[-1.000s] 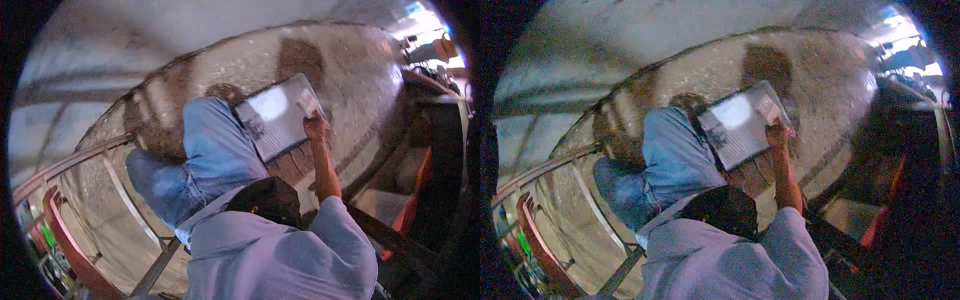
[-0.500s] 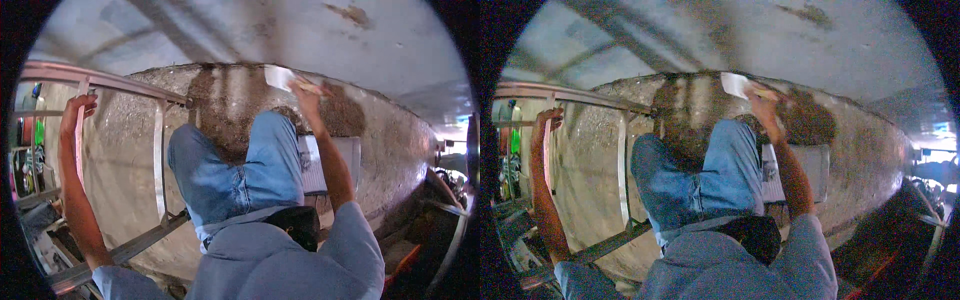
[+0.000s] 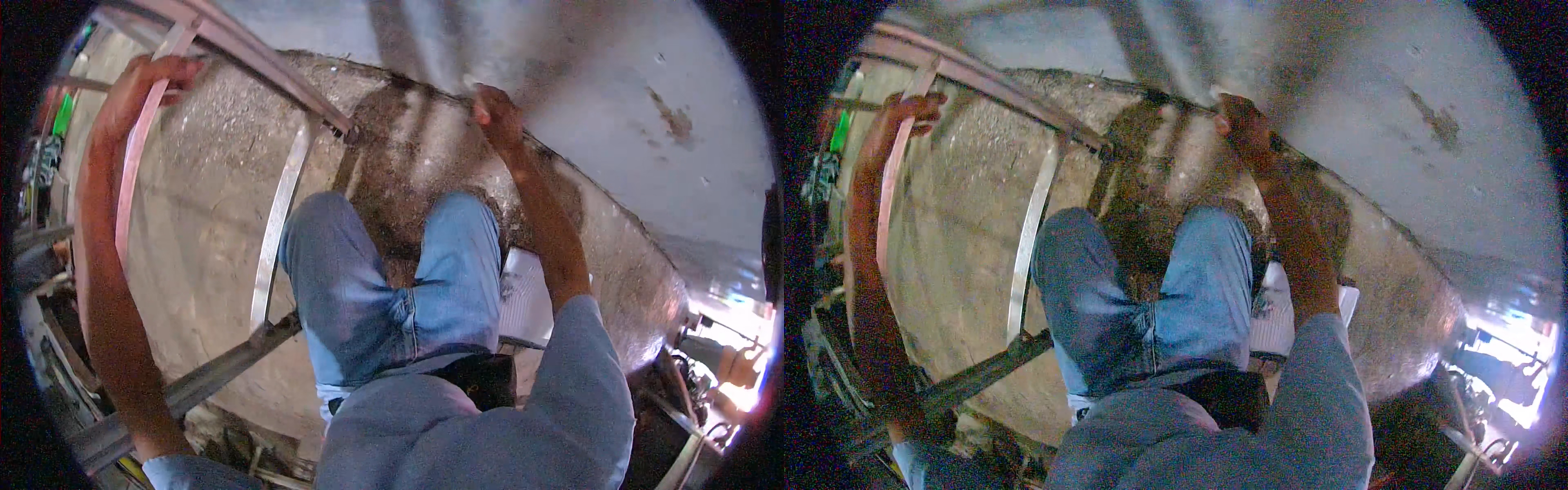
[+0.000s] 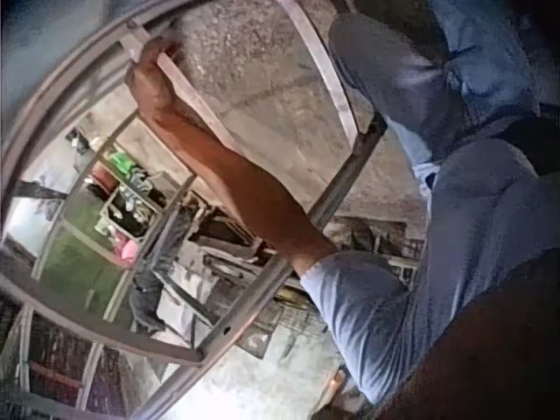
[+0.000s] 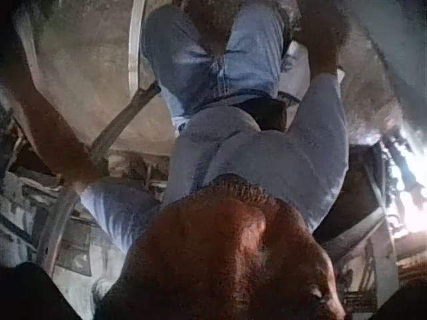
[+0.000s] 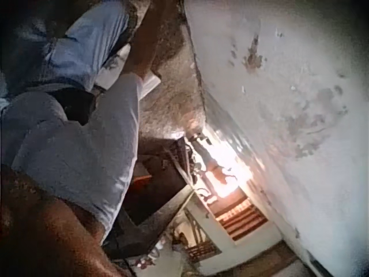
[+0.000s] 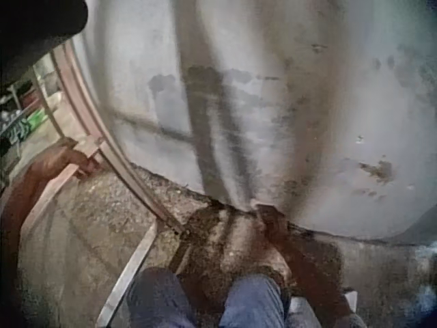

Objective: The person paints a wall with a brush, dipping the brush into a tray of white paint and applying it to dark spots on the surface.

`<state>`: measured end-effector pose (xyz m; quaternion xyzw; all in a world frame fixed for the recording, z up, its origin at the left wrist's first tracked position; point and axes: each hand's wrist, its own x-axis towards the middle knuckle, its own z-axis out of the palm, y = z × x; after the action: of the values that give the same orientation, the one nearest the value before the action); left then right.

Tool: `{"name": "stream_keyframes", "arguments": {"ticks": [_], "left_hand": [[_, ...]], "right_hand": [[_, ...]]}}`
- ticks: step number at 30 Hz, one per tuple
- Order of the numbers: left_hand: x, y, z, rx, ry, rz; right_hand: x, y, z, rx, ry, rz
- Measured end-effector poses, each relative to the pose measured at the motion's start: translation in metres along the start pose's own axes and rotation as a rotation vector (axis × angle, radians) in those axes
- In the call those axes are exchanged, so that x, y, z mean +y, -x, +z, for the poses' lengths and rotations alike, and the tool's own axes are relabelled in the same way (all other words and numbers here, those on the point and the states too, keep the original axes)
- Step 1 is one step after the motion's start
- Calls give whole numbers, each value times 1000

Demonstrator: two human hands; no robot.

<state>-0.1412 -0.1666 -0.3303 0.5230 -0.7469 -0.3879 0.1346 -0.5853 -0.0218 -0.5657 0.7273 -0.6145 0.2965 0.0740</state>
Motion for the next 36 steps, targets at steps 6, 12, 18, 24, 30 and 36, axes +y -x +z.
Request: {"name": "stream_keyframes", "arguments": {"ticks": [6, 12, 18, 24, 30, 36], "left_hand": [[5, 8, 1, 10, 15, 14], [-7, -12, 9, -20, -26, 83], [-32, -9, -21, -101, 150, -87], [-20, -20, 1, -28, 72, 27], [-32, 0, -26, -14, -98, 51], [-33, -9, -20, -185, 230, 20]], "right_hand": [[-18, 28, 20, -52, -11, -74], [4, 17, 36, -192, 260, 64], [-39, 5, 31, 12, 156, -248], [-2, -2, 31, -170, 310, 67], [-60, -41, -29, 162, 4, 72], [-65, 0, 19, 172, 1055, -269]]}}
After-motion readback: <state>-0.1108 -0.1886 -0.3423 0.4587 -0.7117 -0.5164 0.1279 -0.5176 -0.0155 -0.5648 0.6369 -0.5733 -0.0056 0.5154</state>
